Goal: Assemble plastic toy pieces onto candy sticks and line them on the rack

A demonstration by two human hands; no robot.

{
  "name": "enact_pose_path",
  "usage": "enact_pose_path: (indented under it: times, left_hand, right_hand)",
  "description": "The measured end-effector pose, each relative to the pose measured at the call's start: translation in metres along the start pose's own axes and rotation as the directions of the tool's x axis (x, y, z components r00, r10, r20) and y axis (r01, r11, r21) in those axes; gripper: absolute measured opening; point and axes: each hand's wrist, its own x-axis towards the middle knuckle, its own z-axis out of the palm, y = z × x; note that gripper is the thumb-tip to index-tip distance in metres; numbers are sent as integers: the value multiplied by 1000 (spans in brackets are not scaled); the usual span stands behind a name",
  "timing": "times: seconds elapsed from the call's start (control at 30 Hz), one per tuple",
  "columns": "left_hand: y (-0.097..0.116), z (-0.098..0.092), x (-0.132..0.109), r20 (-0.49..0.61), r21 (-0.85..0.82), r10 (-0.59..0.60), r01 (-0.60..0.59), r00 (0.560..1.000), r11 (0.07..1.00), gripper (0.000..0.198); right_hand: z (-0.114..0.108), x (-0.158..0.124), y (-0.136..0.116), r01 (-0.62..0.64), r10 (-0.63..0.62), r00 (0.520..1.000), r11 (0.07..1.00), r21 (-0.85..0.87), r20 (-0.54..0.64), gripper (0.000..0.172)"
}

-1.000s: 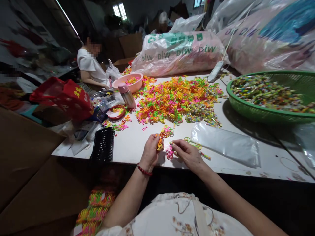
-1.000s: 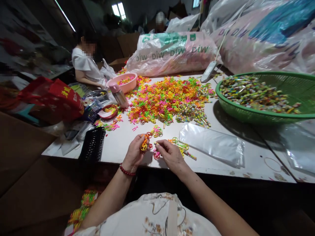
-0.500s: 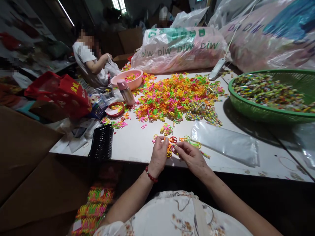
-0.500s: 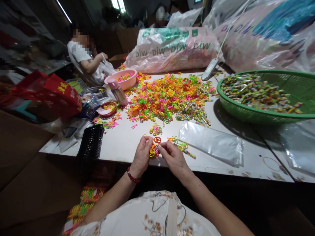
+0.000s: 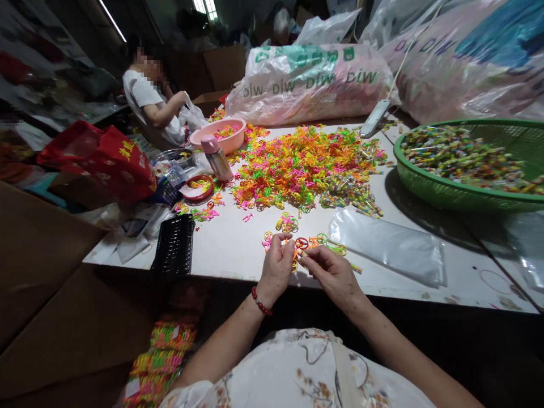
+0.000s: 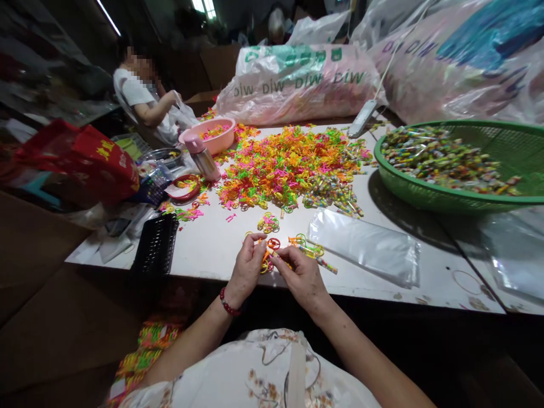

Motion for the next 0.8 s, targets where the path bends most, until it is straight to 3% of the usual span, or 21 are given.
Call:
enact_pose_path:
  times: [0.1, 0.27, 0.4, 0.5, 0.6, 0.73, 0.8]
  left_hand:
    - [2, -2, 0, -28, 91, 6, -3, 1000, 996, 28]
    - [-5, 2, -4, -49, 76, -22, 26, 999, 997, 23]
    - [-16, 9, -8, -7, 97, -49, 50, 999, 994, 26]
    - [-19, 3, -3, -39, 230, -5, 14, 999, 973, 27]
    - [-20, -15, 11, -136, 520, 111, -24, 984, 854, 15]
    - [-26, -36, 33, -152, 752, 172, 0, 973, 660, 23]
    - [-31, -40, 40, -150, 807, 147, 35, 978, 589, 22]
  right_hand:
    - [-1, -2, -5, 110, -109, 994, 986, -122, 15, 16]
    - [4, -11, -6, 238, -232, 971, 941, -241, 54, 13]
    - [-4, -19, 2, 196, -171, 979, 939, -283, 110, 15]
    - [-23, -17, 15, 101, -101, 995, 923, -372, 20, 17]
    - [-49, -6, 29, 68, -157, 980, 846, -528, -124, 21]
    - [-84, 26, 45, 199, -357, 933, 628, -752, -51, 24]
    - [-102, 49, 52, 168, -362, 930, 562, -810, -58, 25]
